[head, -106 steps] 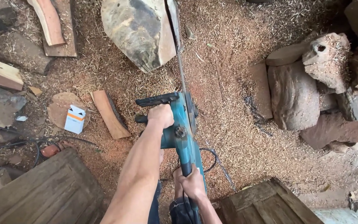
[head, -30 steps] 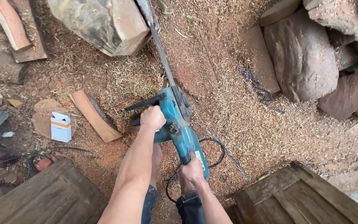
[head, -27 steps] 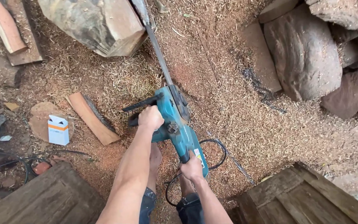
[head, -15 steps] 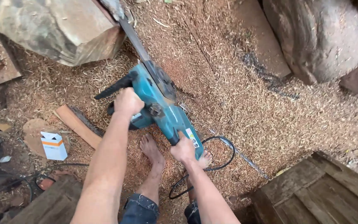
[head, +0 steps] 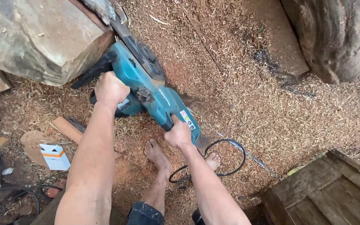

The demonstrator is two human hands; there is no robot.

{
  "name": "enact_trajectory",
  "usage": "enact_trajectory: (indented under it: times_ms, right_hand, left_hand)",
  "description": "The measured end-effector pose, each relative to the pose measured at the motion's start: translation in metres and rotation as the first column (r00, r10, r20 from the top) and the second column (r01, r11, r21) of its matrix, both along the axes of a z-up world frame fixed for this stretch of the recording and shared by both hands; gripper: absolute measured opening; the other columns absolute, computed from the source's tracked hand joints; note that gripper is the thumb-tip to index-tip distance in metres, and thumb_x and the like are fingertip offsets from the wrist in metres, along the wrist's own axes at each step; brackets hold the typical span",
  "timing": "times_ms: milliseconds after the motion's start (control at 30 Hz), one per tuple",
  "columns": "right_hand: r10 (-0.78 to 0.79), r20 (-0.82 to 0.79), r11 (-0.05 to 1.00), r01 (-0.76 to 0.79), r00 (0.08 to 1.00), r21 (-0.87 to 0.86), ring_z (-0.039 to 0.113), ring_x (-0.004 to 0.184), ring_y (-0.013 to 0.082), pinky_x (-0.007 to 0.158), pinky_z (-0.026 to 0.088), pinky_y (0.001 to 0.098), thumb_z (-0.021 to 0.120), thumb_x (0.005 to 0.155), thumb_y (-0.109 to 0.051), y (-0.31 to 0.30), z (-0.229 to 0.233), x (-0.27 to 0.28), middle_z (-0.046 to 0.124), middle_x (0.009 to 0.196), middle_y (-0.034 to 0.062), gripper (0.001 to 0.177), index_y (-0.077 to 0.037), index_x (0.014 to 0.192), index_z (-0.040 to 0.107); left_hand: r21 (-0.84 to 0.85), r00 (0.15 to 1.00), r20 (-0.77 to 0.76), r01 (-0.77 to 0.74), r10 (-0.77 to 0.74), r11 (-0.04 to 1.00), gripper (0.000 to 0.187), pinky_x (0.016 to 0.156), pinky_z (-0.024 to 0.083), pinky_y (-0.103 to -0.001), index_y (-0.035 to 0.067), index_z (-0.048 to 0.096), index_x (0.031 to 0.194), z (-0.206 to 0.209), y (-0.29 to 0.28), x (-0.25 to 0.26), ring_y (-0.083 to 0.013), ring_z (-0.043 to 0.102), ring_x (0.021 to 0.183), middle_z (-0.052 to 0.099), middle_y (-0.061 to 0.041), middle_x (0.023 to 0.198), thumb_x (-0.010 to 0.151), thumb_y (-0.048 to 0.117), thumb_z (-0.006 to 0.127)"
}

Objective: Using an electric chainsaw to cut through a large piece of wood on the ground in a workshop area.

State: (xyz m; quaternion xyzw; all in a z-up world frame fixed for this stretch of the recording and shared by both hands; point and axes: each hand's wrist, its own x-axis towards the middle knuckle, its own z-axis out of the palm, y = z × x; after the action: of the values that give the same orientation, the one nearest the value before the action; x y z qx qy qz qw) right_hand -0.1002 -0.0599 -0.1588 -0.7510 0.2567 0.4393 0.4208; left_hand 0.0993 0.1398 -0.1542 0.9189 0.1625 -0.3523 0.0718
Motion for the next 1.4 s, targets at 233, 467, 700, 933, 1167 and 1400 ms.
enact_trajectory:
  times_ms: [233,467,700,933,1167,1400]
  right_hand:
    - [-0.031,0.019,0.999,0.030,0.999,0.032,0.073,0.090,0.0406,0.078,0.055,0.0472,0.065,0.068,-0.017,0.000,-0.019,0.018,0.071,0.080,0.0169,0.034,-0.014,0.101,0.066]
    - [-0.030,0.061,0.998,0.027,0.998,0.056,0.073,0.090,0.0413,0.077,0.054,0.0492,0.067,0.065,-0.017,-0.007,-0.039,0.016,0.071,0.079,0.0168,0.034,-0.014,0.099,0.067]
    - [0.015,0.011,1.000,-0.015,1.000,0.024,0.074,0.096,0.0382,0.083,0.056,0.0490,0.063,0.068,-0.017,0.005,-0.020,0.020,0.073,0.084,0.0149,0.042,-0.016,0.109,0.068]
    - [0.002,-0.041,1.000,-0.003,0.999,-0.025,0.074,0.099,0.0409,0.087,0.057,0.0504,0.061,0.069,-0.011,0.005,0.025,0.027,0.075,0.090,0.0173,0.051,-0.015,0.119,0.067]
    - [0.015,-0.037,1.000,-0.015,0.999,-0.019,0.073,0.100,0.0455,0.087,0.057,0.0542,0.062,0.073,-0.015,0.008,0.030,0.020,0.074,0.091,0.0217,0.045,-0.012,0.118,0.065]
    - [0.019,-0.064,1.000,-0.020,0.998,-0.008,0.072,0.103,0.0460,0.088,0.057,0.0560,0.067,0.077,-0.015,0.013,0.051,0.022,0.074,0.095,0.0235,0.042,-0.010,0.118,0.063]
  left_hand:
    - [0.020,1.000,0.007,-0.010,0.010,1.000,0.050,0.100,0.053,-0.055,0.003,0.074,0.114,-0.012,0.004,0.011,-0.0422,0.067,0.114,0.075,-0.018,0.112,0.079,0.040,0.072]
    - [0.065,0.999,-0.041,-0.014,0.017,0.998,0.052,0.102,0.053,-0.054,0.005,0.074,0.116,-0.024,-0.003,0.008,-0.0396,0.067,0.116,0.074,-0.017,0.117,0.079,0.041,0.070]
    - [0.062,0.998,-0.051,-0.030,0.033,0.998,0.050,0.103,0.053,-0.052,0.005,0.075,0.116,-0.024,0.006,0.005,-0.0387,0.069,0.115,0.075,-0.016,0.114,0.078,0.038,0.073]
    - [0.008,0.999,-0.037,-0.036,0.036,0.999,0.042,0.098,0.055,-0.054,0.008,0.077,0.109,0.002,0.006,0.017,-0.0399,0.070,0.110,0.077,-0.014,0.109,0.080,0.038,0.069]
    - [0.000,0.997,-0.074,-0.037,0.037,0.999,0.042,0.099,0.054,-0.052,0.008,0.078,0.109,0.018,0.002,0.021,-0.0411,0.070,0.109,0.077,-0.015,0.108,0.081,0.037,0.068]
    - [-0.004,0.991,-0.126,-0.044,0.043,0.999,0.045,0.101,0.053,-0.053,0.008,0.077,0.115,0.024,0.004,0.021,-0.0406,0.069,0.113,0.076,-0.015,0.112,0.080,0.036,0.069]
